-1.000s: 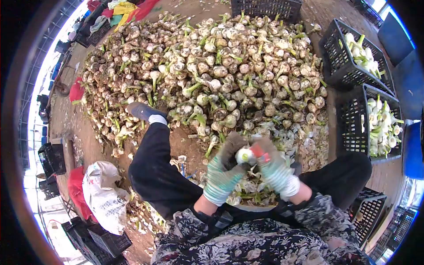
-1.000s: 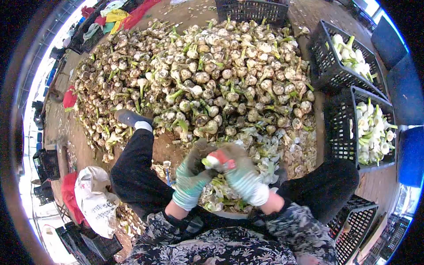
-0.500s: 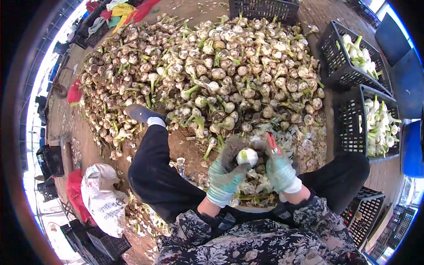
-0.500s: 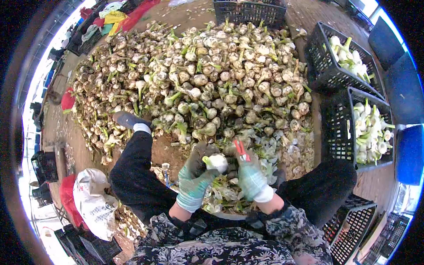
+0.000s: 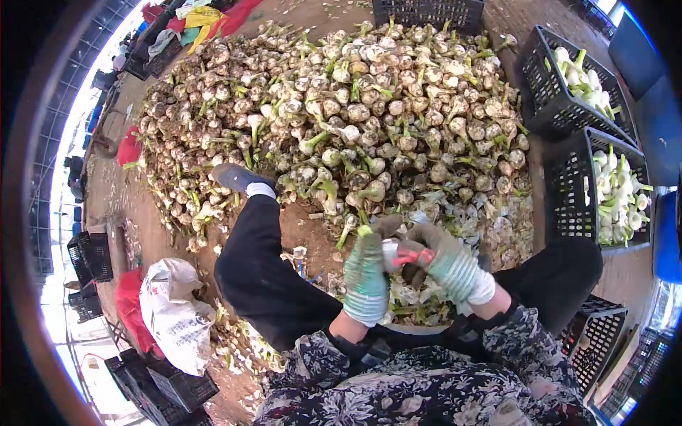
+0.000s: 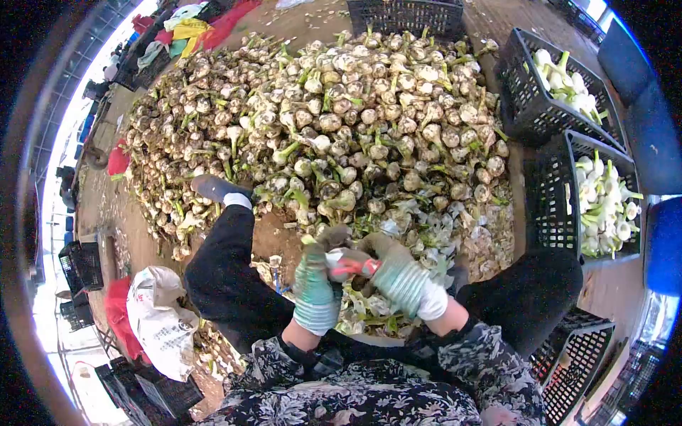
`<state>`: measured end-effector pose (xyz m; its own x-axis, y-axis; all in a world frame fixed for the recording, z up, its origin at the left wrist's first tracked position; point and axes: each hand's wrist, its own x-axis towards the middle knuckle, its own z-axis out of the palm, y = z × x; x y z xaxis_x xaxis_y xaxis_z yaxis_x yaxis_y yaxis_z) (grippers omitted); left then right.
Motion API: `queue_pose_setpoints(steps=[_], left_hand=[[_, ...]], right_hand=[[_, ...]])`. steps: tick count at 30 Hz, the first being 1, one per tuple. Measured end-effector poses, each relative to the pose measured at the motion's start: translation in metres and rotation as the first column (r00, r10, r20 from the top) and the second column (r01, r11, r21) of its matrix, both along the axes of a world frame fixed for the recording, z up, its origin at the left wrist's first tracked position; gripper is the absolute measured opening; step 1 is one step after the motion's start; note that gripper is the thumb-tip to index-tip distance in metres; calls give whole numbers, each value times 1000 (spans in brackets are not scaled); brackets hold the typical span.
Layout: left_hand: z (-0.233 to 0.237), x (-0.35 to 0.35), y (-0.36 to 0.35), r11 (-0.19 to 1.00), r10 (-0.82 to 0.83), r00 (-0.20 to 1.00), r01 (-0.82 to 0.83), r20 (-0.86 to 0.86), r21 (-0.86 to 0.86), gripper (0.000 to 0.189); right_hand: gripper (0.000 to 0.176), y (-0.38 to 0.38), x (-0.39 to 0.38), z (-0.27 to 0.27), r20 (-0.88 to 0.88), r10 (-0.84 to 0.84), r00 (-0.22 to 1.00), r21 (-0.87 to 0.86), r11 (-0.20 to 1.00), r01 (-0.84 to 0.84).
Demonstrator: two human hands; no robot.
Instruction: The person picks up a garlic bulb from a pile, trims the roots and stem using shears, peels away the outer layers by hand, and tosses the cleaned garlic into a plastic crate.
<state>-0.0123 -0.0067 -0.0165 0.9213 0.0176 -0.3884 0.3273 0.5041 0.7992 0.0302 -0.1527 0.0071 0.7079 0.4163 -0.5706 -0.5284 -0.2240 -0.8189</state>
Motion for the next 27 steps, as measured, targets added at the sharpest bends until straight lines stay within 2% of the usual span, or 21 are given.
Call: queue_pose_setpoints(steps=[1,2,3,4,5,6,7,9,10,11,12,13,14,17,18,19,21,22,23,25,27], left_hand=[[2,0,0,1000,-3,1000,3,-1,0,50],[2,0,1,999,44,999,-44,10,-28,52],[3,1,1,994,92,996,-91,20,-58,53],[11,2,1,995,84,996,-83,13,-62,53],[9,2,0,994,88,996,-87,9,-62,53],[6,4,-2,992,101,993,-105,56,75,52],[5,4,-4,970,105,989,-125,103,210,52],[4,1,-6,961,77,991,-103,106,258,49],[2,1,-9,956,108,984,-142,144,256,45],[0,0,-10,950,139,973,-183,182,254,41],[-6,2,-4,982,189,974,-186,126,-35,50],[-9,1,-1,982,190,974,-187,126,-34,50],[-11,-1,1,985,167,974,-170,154,5,48],[-9,-3,6,988,125,984,-134,125,72,45],[-15,-5,8,991,132,988,-130,81,-20,45],[-18,-5,10,985,132,990,-127,39,-113,46],[-12,7,6,985,154,985,-147,81,-96,47],[-8,9,6,989,149,980,-147,129,-31,48],[-4,9,6,989,137,975,-146,175,36,49],[6,10,5,988,80,973,-106,216,113,53],[14,10,1,984,-7,941,-54,340,168,61]], right_hand=[[31,-2,2,0,-222,37,974,78,997,-20],[34,-11,0,-14,-223,12,975,248,968,45],[34,-16,-5,-34,-223,11,975,248,968,45],[36,-19,-14,-56,229,-4,974,66,998,-11],[39,-20,-19,-67,628,65,776,-124,992,18],[45,-11,-19,-43,377,-241,894,371,924,92],[45,-6,-20,-32,376,-240,895,371,924,92],[45,0,-23,-16,78,-212,974,211,958,192],[35,1,-23,-4,252,-137,958,115,987,111],[35,3,-22,0,253,-139,957,116,987,112],[31,7,-20,2,361,-55,931,-48,996,77],[27,11,-20,3,448,45,893,-214,975,58],[20,17,-21,1,521,-47,853,-171,973,158],[17,14,-22,-12,637,-7,771,-196,966,171],[19,12,-14,-5,356,-23,934,-308,941,140],[19,5,-15,-24,359,-26,933,-308,940,145],[21,-12,-7,-64,397,181,900,-532,844,65],[27,-16,-10,-66,369,50,928,-309,948,71],[27,-20,-15,-66,359,53,932,-310,949,66],[34,-11,-6,-18,-6,-228,974,198,954,225],[40,-2,1,6,-128,-109,986,251,958,138]])
